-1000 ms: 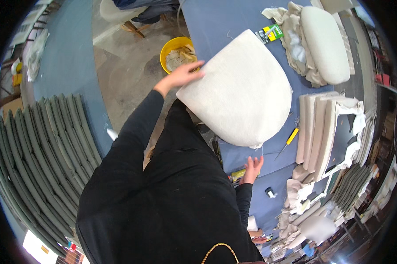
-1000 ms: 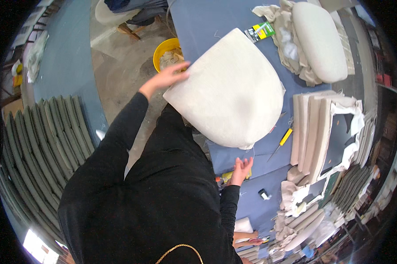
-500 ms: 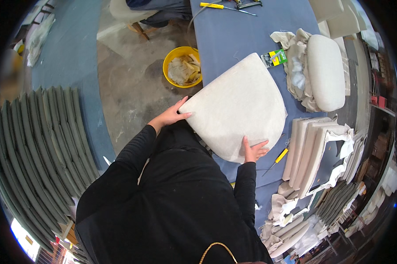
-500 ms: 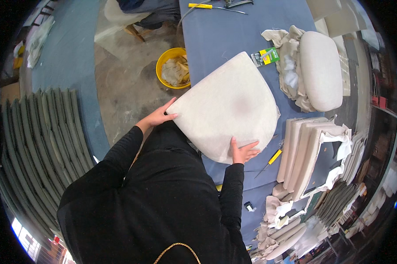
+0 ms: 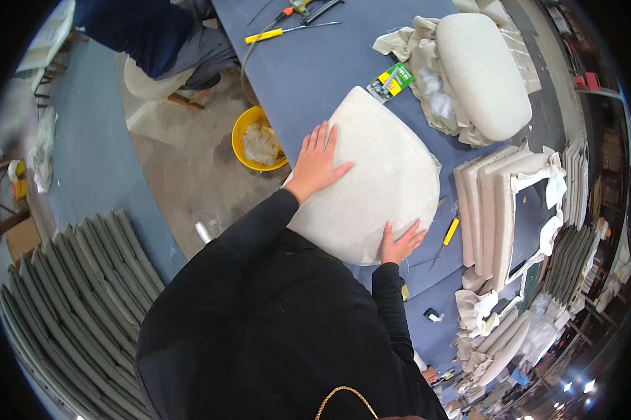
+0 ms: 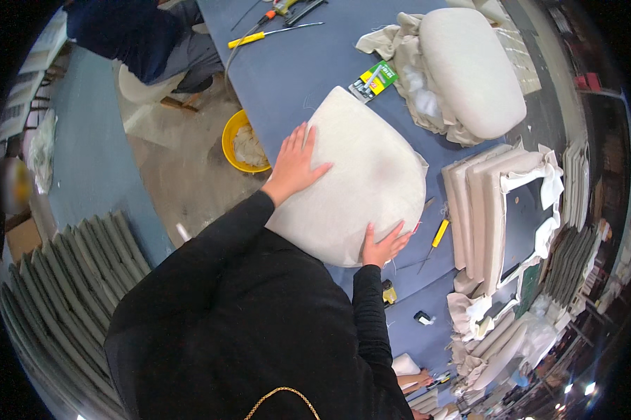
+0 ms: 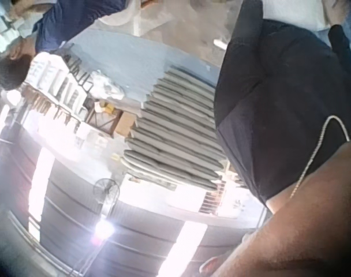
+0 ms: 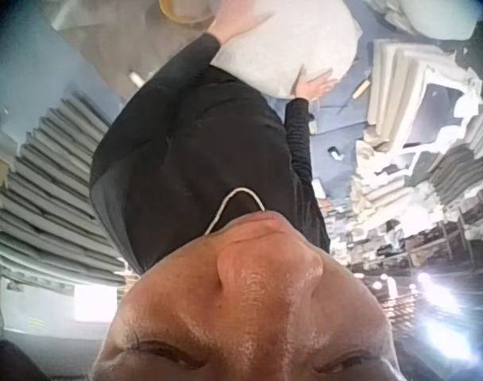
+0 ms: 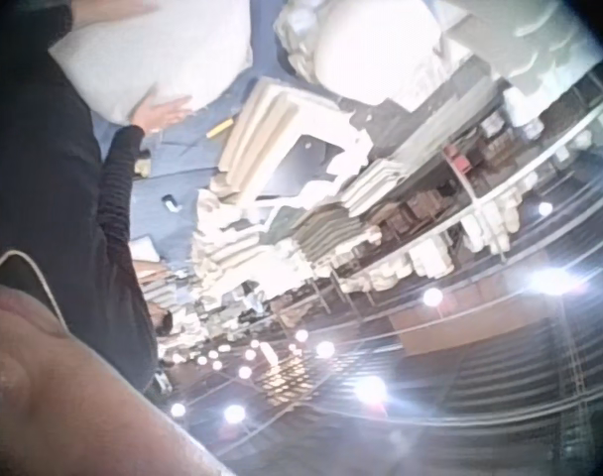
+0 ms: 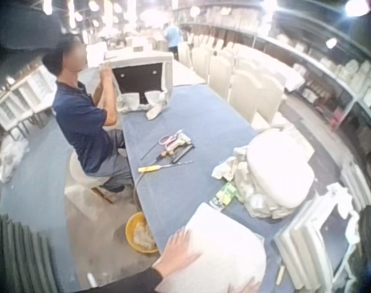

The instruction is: The person staples fabric onto foam cushions using a staple gun. They repeatedly pick up cushions, align the fabric, and secure it with staples. The person also uses a screwdriver to pry open seams and scissors to trim excess fabric from the cushions.

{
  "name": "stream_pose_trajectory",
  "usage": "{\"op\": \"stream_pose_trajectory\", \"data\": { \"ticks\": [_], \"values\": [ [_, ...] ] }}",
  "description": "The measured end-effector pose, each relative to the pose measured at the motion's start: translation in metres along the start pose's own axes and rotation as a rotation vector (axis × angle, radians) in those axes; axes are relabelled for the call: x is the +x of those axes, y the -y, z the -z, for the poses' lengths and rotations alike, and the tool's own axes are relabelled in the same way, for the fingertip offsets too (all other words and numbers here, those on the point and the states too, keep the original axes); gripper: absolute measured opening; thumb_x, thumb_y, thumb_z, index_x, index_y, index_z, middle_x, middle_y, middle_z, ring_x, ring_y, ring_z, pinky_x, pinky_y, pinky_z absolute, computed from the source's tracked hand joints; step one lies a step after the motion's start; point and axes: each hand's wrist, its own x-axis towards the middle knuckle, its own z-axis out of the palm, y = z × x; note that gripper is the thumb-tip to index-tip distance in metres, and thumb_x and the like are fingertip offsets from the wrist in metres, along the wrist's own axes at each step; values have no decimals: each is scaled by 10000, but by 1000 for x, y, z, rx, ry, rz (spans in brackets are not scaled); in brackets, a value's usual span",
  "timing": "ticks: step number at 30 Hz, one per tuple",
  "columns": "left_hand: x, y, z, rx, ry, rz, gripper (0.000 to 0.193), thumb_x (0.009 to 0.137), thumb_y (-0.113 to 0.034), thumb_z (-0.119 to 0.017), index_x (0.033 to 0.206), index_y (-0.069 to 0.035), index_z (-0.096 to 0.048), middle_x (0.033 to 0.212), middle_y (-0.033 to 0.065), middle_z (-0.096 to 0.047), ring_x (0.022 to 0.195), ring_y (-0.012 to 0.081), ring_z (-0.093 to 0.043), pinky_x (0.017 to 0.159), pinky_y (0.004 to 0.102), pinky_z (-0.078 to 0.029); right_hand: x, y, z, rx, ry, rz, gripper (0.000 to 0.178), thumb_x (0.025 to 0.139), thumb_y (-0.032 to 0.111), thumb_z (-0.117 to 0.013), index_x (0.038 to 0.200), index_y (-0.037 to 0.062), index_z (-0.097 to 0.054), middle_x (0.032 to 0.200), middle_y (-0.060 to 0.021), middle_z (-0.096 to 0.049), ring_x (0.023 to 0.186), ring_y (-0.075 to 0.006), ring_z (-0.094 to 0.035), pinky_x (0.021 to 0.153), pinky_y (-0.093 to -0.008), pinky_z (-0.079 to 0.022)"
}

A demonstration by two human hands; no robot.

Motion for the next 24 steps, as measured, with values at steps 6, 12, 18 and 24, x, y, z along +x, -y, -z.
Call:
{"op": "stream_pose_trajectory", "data": {
  "ticks": [6,12,18,24],
  "values": [
    [133,-8,-32,-25,-79,98,1030,966,-638,-668,1643,60,-326,1654,322,-399,1525,470,-414,1246,545,-363,-1,14,0,-97,-93,98,1011,953,616,-709,1736,170,-251,1761,-317,-137,1614,-514,-182,1269,-649,-234],
    [132,18,-41,-236,-199,-9,907,974,-507,-731,1590,78,-411,1536,314,-559,1441,436,-536,1197,479,-437,16,9,3,1,-85,60,900,978,567,-704,1681,129,-353,1727,-308,-241,1600,-500,-241,1267,-623,-273],
    [56,23,-12,-198,239,319,938,972,-686,-642,1523,64,-526,1474,301,-626,1380,453,-589,1150,504,-462,48,-68,10,668,-99,-357,798,1026,503,-697,1603,15,-443,1542,-260,-578,1432,-389,-566,1196,-433,-432],
    [79,63,-20,-444,441,510,1014,964,-721,-651,1532,105,-494,1465,288,-640,1344,399,-632,1146,459,-476,58,-35,25,721,-165,-488,771,965,514,-774,1474,-25,-560,1423,-258,-663,1341,-368,-638,1132,-427,-489]
  ]
}}
